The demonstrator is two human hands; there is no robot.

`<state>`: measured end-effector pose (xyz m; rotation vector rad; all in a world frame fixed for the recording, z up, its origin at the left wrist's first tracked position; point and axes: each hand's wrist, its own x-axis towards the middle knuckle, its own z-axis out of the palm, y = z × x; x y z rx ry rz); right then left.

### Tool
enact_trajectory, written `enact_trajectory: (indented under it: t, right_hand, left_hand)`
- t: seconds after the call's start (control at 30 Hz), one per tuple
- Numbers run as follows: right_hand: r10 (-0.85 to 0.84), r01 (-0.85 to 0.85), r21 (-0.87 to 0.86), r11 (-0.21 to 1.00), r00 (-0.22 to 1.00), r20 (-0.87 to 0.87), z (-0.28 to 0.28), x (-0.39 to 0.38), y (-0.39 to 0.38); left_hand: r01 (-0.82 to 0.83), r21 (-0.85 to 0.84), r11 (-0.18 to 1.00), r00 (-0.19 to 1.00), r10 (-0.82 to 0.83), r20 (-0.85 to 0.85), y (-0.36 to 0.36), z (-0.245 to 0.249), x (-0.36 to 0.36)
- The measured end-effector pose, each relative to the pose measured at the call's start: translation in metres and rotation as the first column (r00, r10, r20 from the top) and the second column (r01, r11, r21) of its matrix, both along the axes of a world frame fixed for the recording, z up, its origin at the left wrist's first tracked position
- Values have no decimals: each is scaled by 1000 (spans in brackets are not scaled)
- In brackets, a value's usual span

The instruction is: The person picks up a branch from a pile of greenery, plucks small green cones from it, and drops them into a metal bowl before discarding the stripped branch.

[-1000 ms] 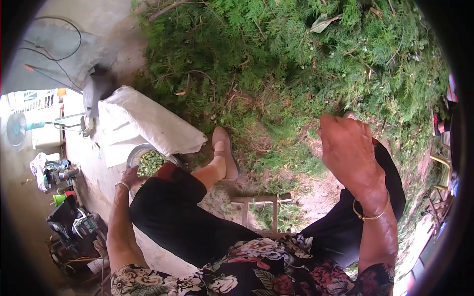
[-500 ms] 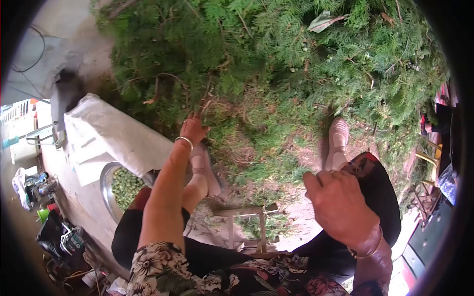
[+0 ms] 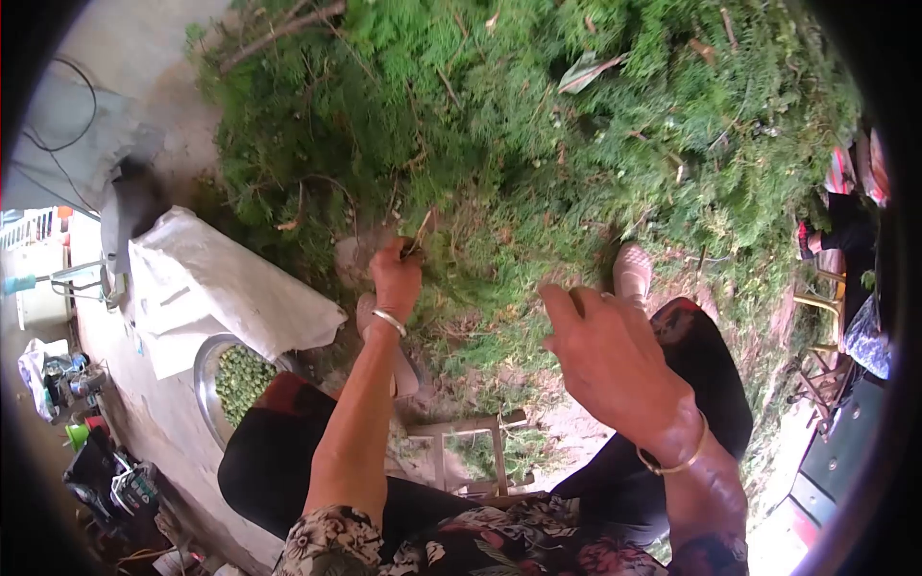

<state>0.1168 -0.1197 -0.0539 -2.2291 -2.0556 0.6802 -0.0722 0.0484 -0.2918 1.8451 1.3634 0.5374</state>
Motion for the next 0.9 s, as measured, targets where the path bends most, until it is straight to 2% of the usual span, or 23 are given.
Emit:
enact_trajectory:
  t: [0.03,0.07,0.1,0.13,0.17,0.2,0.23,0.27,0.33,0.37,0.4,0.47,0.5,0.53,0.6,0.63,0.67,0.77,0.87,0.9]
  right_hand:
    - [-81,91,96,991,991,-105,1,0,2]
    - [-145,187,187,965,965,-218,2,-1,5]
    - [-209,288,245,926,929,-304,3,-2,9]
    - [-206,290,279,915,933,-295,4,-2,14]
    - [-264,396,273,877,871,-416,5,-1,20]
    - [-307,494,250,833,788,-533,7,0,24]
    - [-350,544,222,809,750,-562,9,0,28]
    - [-341,547,251,799,756,-559,8,1,30]
    - [-195,645,175,744,460,-866,6,3,34]
    - [-304,677,-159,719,100,-948,11,1,34]
    - [-291,679,-145,720,105,-951,16,0,34]
    - [-220,760,-267,593,-166,-961,21,-3,33]
    - [-240,721,-358,594,-266,-934,15,1,33]
    - [-234,725,-351,592,-261,-936,11,3,33]
    - [-82,757,-352,550,-371,-925,9,9,32]
    - [-76,748,-351,564,-376,-924,13,14,31]
    - [-85,751,-352,558,-370,-925,14,17,31]
    - [-13,784,-243,572,-288,-958,10,20,29]
    - [11,782,-199,590,-254,-967,17,16,28]
    - [6,782,-202,590,-254,-967,15,16,29]
  left_hand:
    - [0,36,999,996,-3,89,1,26,8]
    - [6,68,998,994,-13,104,1,54,17]
    - [36,33,999,991,-40,129,-3,95,29]
    - [68,-2,998,986,-67,154,-8,125,39]
    - [76,32,997,982,-80,171,-10,143,46]
    - [168,250,954,960,-216,178,-13,158,51]
    - [245,455,856,925,-347,153,-18,175,57]
    - [245,482,841,920,-358,158,-27,194,61]
    - [451,563,693,885,-430,-179,-47,234,64]
    - [572,562,597,812,-508,-287,-52,246,60]
    - [570,574,588,813,-506,-289,-57,252,60]
    - [595,626,504,796,-479,-370,-68,260,61]
    - [610,598,520,782,-516,-349,-71,263,59]
    - [608,605,514,782,-518,-346,-75,265,60]
    - [523,461,716,793,-607,43,-81,271,65]
    - [499,306,811,790,-571,224,-83,285,67]
    - [499,300,813,787,-570,235,-80,289,68]
    - [422,24,906,763,-369,530,-66,286,66]
    - [424,44,905,764,-383,519,-59,276,65]
    - [378,118,918,751,-378,542,-64,275,67]
